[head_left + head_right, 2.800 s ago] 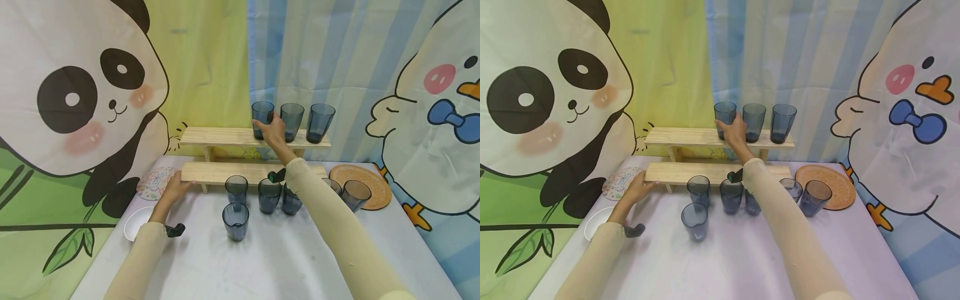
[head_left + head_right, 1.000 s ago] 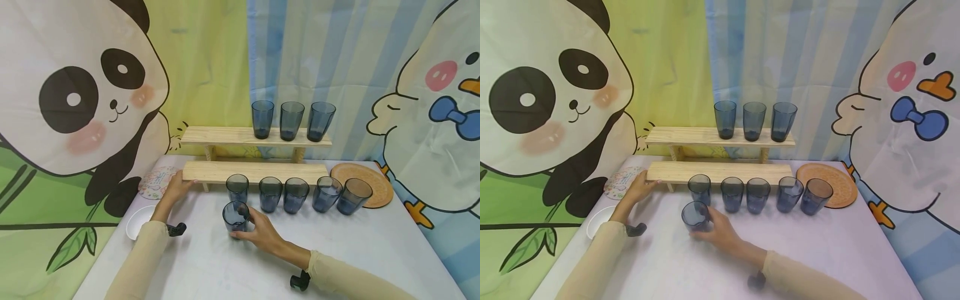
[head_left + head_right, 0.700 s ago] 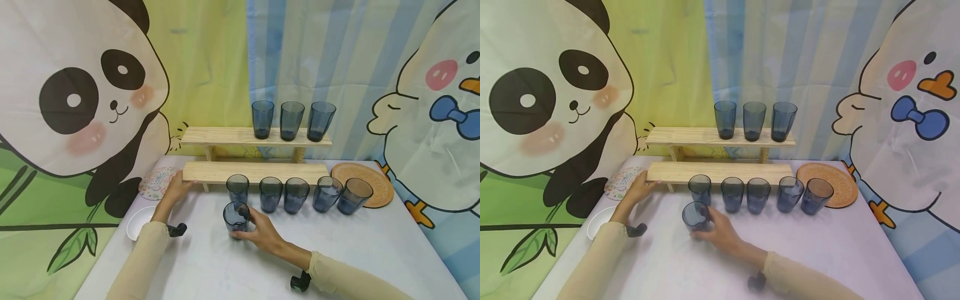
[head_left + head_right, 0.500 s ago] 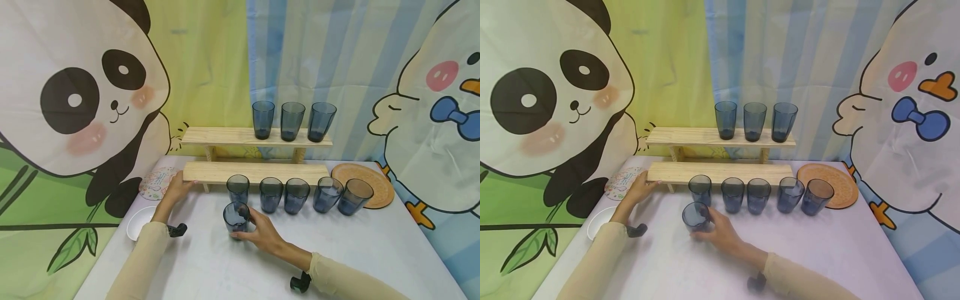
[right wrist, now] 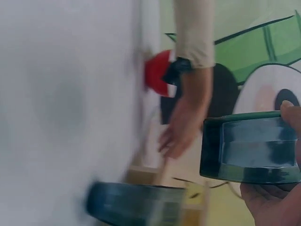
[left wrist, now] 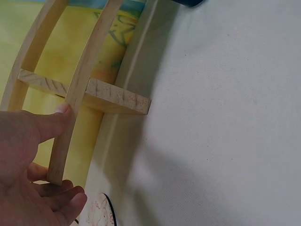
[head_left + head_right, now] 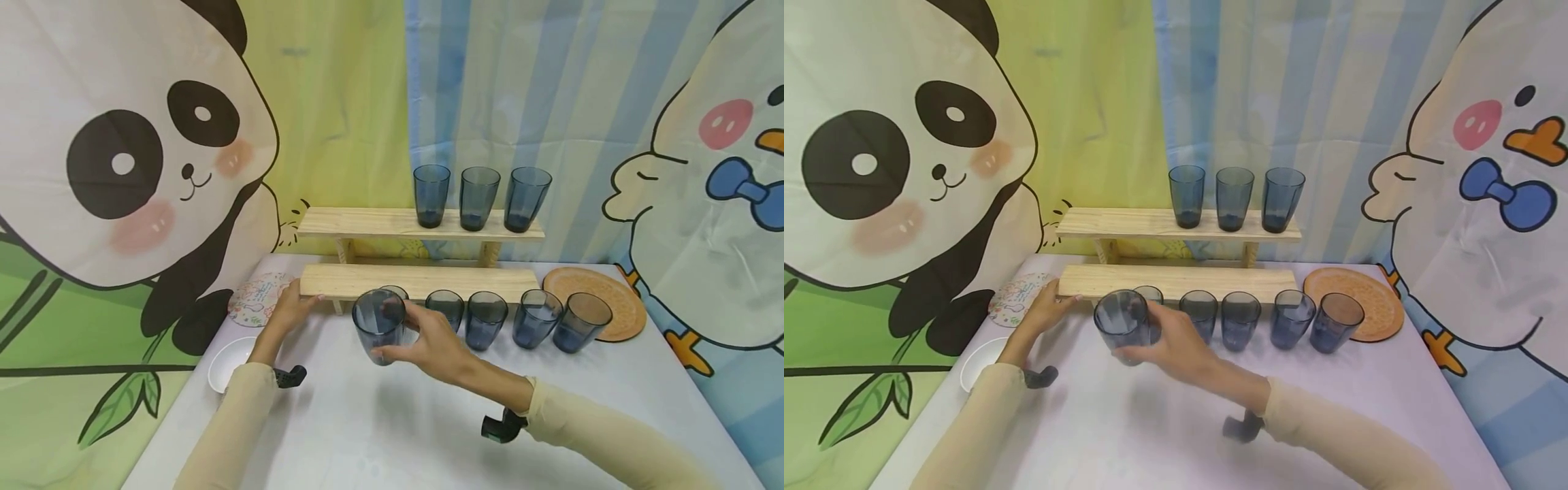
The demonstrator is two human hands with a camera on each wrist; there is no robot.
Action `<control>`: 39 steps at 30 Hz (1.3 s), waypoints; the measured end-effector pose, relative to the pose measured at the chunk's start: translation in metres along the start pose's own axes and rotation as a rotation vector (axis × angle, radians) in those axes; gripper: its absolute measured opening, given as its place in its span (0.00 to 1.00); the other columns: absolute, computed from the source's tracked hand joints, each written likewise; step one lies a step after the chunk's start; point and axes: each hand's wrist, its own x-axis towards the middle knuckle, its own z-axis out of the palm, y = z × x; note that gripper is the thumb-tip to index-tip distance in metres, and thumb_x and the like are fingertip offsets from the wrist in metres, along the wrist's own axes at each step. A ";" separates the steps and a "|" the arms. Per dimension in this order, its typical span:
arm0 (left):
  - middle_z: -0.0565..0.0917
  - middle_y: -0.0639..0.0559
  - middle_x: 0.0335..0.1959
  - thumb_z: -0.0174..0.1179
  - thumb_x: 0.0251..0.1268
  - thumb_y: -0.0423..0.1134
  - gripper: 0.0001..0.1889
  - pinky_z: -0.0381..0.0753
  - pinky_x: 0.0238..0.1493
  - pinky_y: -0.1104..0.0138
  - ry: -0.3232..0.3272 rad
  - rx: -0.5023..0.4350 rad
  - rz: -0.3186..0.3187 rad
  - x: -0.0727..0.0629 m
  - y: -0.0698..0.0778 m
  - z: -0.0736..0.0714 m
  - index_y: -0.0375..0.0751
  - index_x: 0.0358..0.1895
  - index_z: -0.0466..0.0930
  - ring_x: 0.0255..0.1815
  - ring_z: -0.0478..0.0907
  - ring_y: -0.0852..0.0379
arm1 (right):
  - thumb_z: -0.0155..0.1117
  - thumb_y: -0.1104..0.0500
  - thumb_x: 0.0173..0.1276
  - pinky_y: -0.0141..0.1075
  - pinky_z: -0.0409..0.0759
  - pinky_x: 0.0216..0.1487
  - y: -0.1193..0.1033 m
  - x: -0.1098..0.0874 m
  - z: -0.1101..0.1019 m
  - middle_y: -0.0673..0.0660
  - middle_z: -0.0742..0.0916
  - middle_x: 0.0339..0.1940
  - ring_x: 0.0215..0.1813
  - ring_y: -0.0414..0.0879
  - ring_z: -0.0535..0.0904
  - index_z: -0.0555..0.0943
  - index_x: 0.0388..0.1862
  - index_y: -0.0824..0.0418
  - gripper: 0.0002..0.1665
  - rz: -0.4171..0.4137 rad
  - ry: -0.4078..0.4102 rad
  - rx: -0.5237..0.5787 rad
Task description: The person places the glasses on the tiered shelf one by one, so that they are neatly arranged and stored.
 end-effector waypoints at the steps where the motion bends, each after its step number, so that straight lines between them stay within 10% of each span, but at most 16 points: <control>1: 0.63 0.21 0.77 0.62 0.79 0.43 0.39 0.56 0.82 0.38 0.000 0.001 0.002 0.000 0.000 0.000 0.22 0.79 0.55 0.79 0.60 0.25 | 0.84 0.50 0.60 0.38 0.80 0.71 -0.008 0.006 -0.005 0.50 0.86 0.65 0.69 0.46 0.82 0.77 0.72 0.51 0.42 -0.010 0.002 -0.009; 9: 0.64 0.21 0.77 0.63 0.78 0.43 0.39 0.56 0.82 0.38 0.008 -0.002 0.000 -0.002 0.002 -0.001 0.22 0.78 0.57 0.79 0.60 0.25 | 0.82 0.49 0.64 0.43 0.82 0.68 -0.039 0.072 -0.036 0.54 0.87 0.64 0.68 0.50 0.84 0.77 0.70 0.56 0.39 -0.027 0.100 -0.120; 21: 0.64 0.22 0.77 0.63 0.78 0.42 0.38 0.56 0.82 0.38 0.012 0.009 0.004 -0.001 0.001 -0.002 0.23 0.78 0.58 0.80 0.60 0.26 | 0.77 0.41 0.67 0.50 0.84 0.55 -0.008 0.177 -0.050 0.60 0.86 0.61 0.60 0.54 0.83 0.75 0.69 0.60 0.39 0.046 0.312 -0.229; 39: 0.62 0.24 0.79 0.62 0.78 0.45 0.40 0.54 0.83 0.40 0.014 0.004 -0.026 -0.003 0.004 -0.003 0.24 0.80 0.55 0.81 0.58 0.27 | 0.74 0.41 0.70 0.51 0.82 0.67 0.028 0.235 -0.047 0.64 0.81 0.70 0.70 0.59 0.77 0.63 0.82 0.63 0.52 0.239 0.453 -0.160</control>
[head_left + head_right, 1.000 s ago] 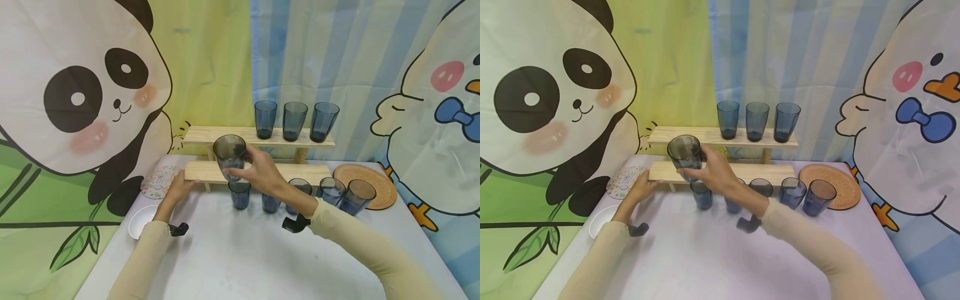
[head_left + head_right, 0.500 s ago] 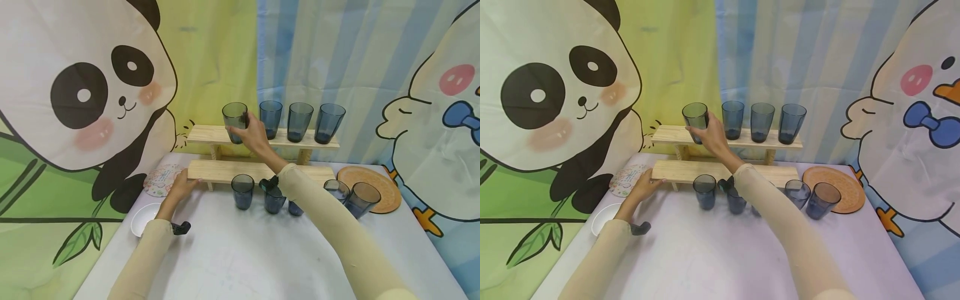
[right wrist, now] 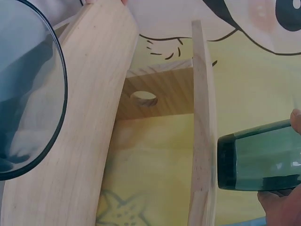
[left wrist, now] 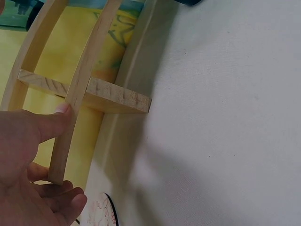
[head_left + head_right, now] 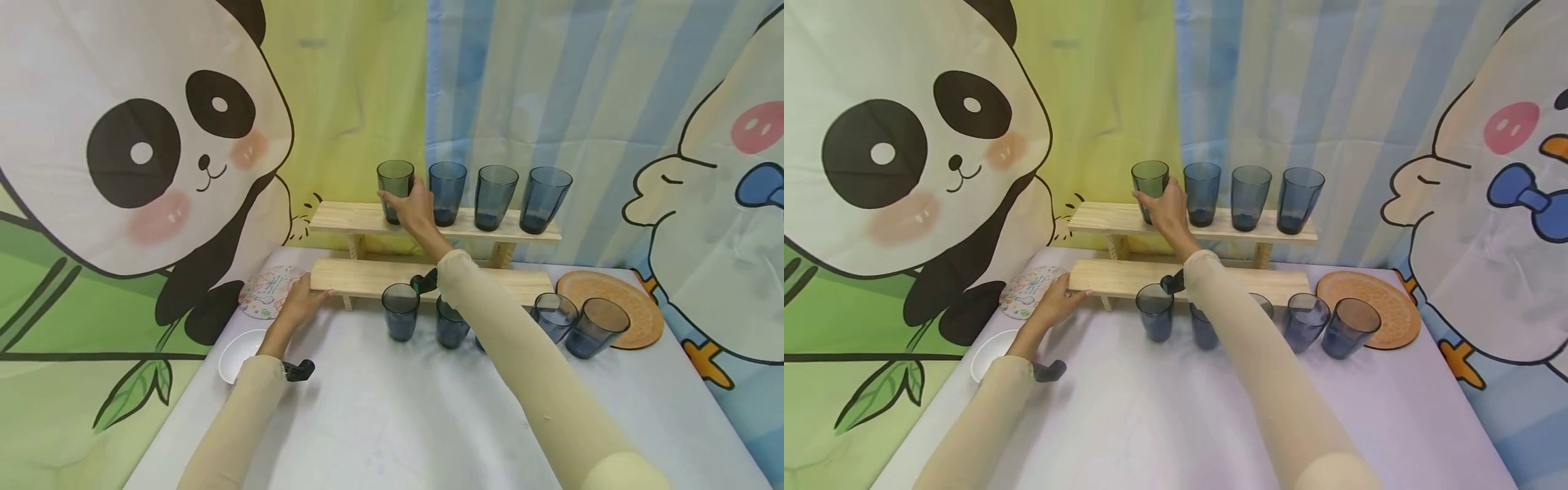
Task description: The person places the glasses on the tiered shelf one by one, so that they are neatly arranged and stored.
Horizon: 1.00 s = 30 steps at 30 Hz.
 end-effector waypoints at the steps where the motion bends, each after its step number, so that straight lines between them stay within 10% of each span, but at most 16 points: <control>1: 0.61 0.24 0.79 0.62 0.78 0.45 0.40 0.54 0.83 0.40 -0.002 0.002 0.000 0.001 0.000 0.000 0.24 0.80 0.54 0.81 0.57 0.27 | 0.74 0.41 0.70 0.52 0.81 0.68 0.001 0.001 0.000 0.64 0.80 0.71 0.72 0.59 0.76 0.62 0.82 0.63 0.52 0.011 0.005 0.000; 19: 0.63 0.24 0.78 0.63 0.77 0.45 0.40 0.55 0.83 0.40 -0.011 0.010 0.003 0.005 -0.002 0.001 0.25 0.80 0.56 0.81 0.59 0.27 | 0.72 0.39 0.72 0.53 0.73 0.76 0.004 0.002 -0.001 0.64 0.72 0.80 0.79 0.60 0.68 0.52 0.87 0.62 0.59 0.060 -0.021 -0.048; 30: 0.63 0.23 0.78 0.62 0.78 0.44 0.39 0.55 0.83 0.39 -0.005 0.014 0.009 0.002 0.000 -0.001 0.24 0.79 0.56 0.80 0.59 0.26 | 0.69 0.33 0.71 0.58 0.68 0.79 -0.010 -0.049 -0.038 0.67 0.60 0.87 0.84 0.63 0.61 0.42 0.88 0.64 0.67 0.046 -0.292 -0.236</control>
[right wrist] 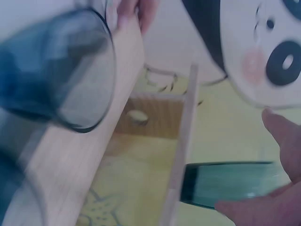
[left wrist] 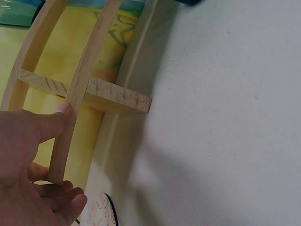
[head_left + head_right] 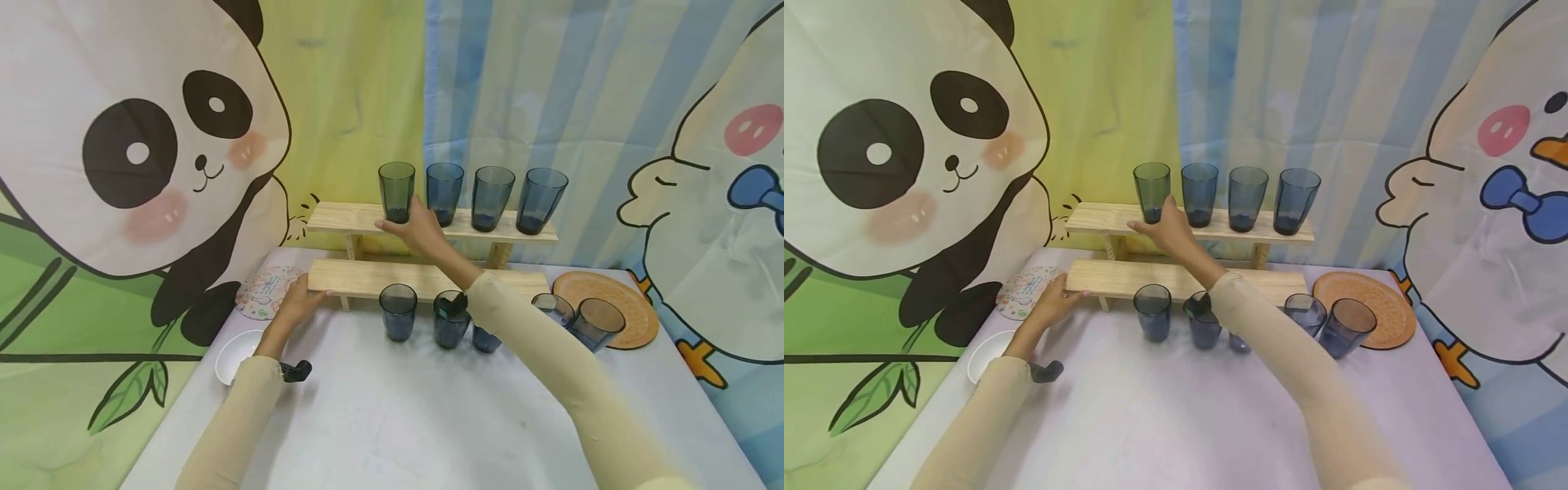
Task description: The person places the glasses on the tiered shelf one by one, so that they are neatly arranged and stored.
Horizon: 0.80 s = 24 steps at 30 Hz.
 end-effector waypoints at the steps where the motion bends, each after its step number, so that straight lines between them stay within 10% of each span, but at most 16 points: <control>1: 0.63 0.23 0.78 0.62 0.78 0.44 0.39 0.55 0.83 0.39 0.000 0.001 0.001 0.000 0.000 0.001 0.24 0.79 0.56 0.80 0.59 0.26 | 0.69 0.33 0.71 0.58 0.69 0.79 0.002 -0.011 -0.006 0.66 0.59 0.87 0.84 0.63 0.61 0.42 0.88 0.63 0.67 -0.022 -0.038 -0.018; 7: 0.63 0.22 0.78 0.62 0.79 0.44 0.39 0.56 0.82 0.38 -0.006 -0.005 0.004 0.000 0.000 0.002 0.22 0.79 0.55 0.80 0.59 0.25 | 0.69 0.34 0.71 0.58 0.71 0.77 0.033 -0.082 -0.065 0.61 0.64 0.86 0.82 0.64 0.65 0.53 0.88 0.57 0.59 -0.124 -0.113 -0.050; 16: 0.64 0.20 0.76 0.63 0.78 0.43 0.39 0.58 0.81 0.38 0.003 0.018 0.006 0.000 0.002 0.000 0.20 0.77 0.57 0.78 0.61 0.24 | 0.69 0.37 0.73 0.63 0.61 0.80 0.133 -0.173 -0.165 0.68 0.62 0.86 0.84 0.70 0.57 0.50 0.89 0.58 0.59 0.027 0.144 -0.074; 21: 0.65 0.21 0.76 0.63 0.78 0.43 0.38 0.59 0.81 0.38 0.004 0.018 0.006 0.000 0.002 0.000 0.21 0.77 0.58 0.78 0.62 0.24 | 0.67 0.39 0.76 0.66 0.55 0.80 0.211 -0.213 -0.178 0.73 0.55 0.86 0.84 0.74 0.51 0.42 0.88 0.63 0.61 0.138 0.223 -0.079; 24: 0.64 0.21 0.77 0.62 0.78 0.44 0.39 0.58 0.82 0.38 0.000 0.011 -0.001 0.000 0.002 0.001 0.22 0.78 0.56 0.79 0.61 0.25 | 0.66 0.41 0.77 0.40 0.51 0.86 0.252 -0.230 -0.171 0.74 0.51 0.87 0.85 0.74 0.46 0.37 0.88 0.63 0.63 0.172 0.216 -0.042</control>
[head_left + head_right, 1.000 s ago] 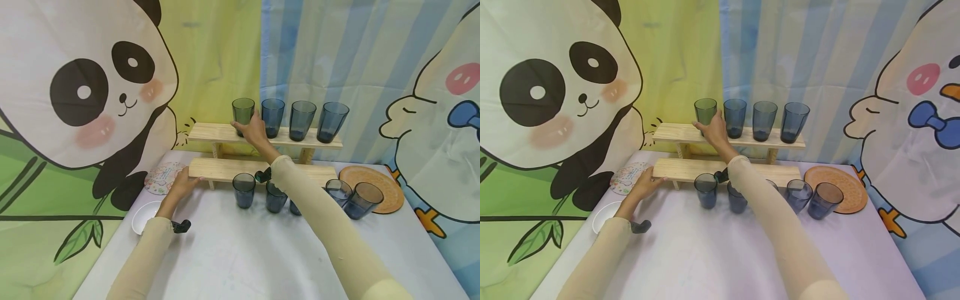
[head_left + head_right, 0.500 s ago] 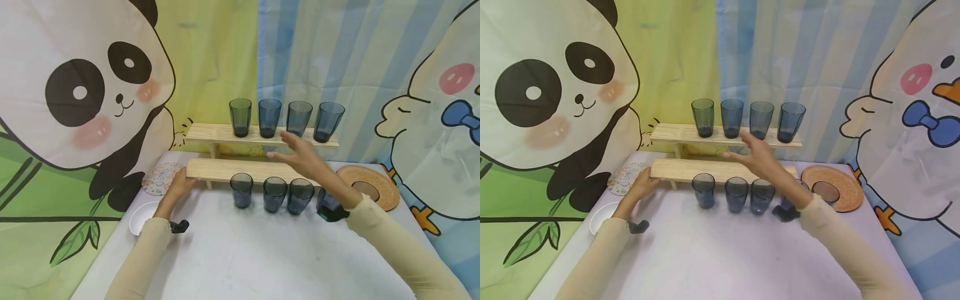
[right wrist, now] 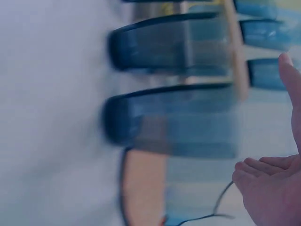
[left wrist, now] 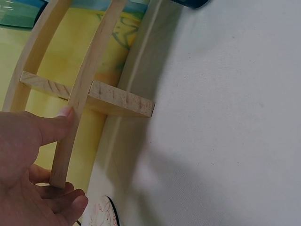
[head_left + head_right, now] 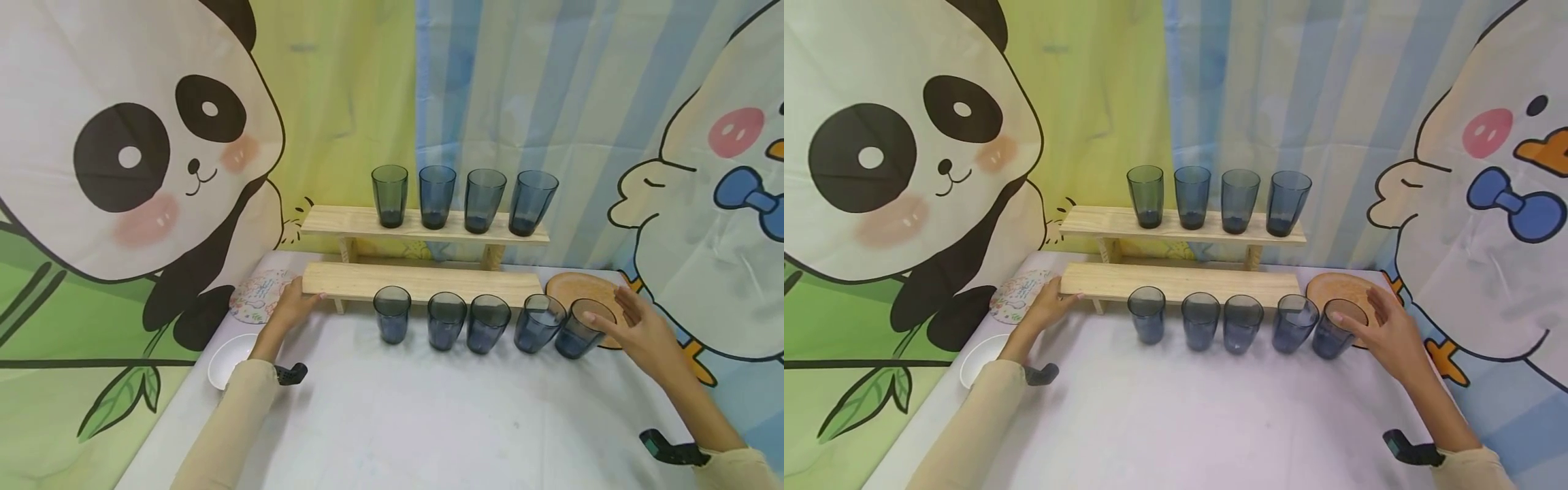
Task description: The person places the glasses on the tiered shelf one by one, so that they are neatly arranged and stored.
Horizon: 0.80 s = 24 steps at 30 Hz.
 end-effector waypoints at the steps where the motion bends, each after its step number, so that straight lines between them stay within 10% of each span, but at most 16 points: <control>1: 0.63 0.21 0.77 0.62 0.78 0.44 0.39 0.57 0.82 0.38 -0.002 -0.002 -0.001 0.000 0.000 0.000 0.22 0.78 0.56 0.79 0.60 0.25 | 0.66 0.42 0.77 0.29 0.49 0.84 0.011 -0.003 0.004 0.74 0.49 0.87 0.85 0.74 0.44 0.35 0.88 0.63 0.63 0.008 -0.007 0.020; 4: 0.63 0.21 0.77 0.62 0.78 0.45 0.40 0.57 0.82 0.38 -0.004 -0.005 -0.002 -0.001 0.000 0.000 0.22 0.79 0.55 0.79 0.60 0.25 | 0.66 0.43 0.78 0.08 0.49 0.69 0.036 -0.009 0.018 0.74 0.50 0.87 0.85 0.73 0.44 0.36 0.88 0.64 0.62 0.024 -0.025 0.084; 24: 0.63 0.22 0.77 0.62 0.79 0.45 0.40 0.56 0.82 0.38 -0.013 -0.001 -0.018 -0.002 0.000 0.001 0.23 0.79 0.55 0.79 0.59 0.25 | 0.69 0.40 0.75 0.06 0.62 0.56 0.057 -0.013 0.053 0.75 0.73 0.76 0.75 0.76 0.68 0.65 0.80 0.68 0.48 0.045 0.156 0.050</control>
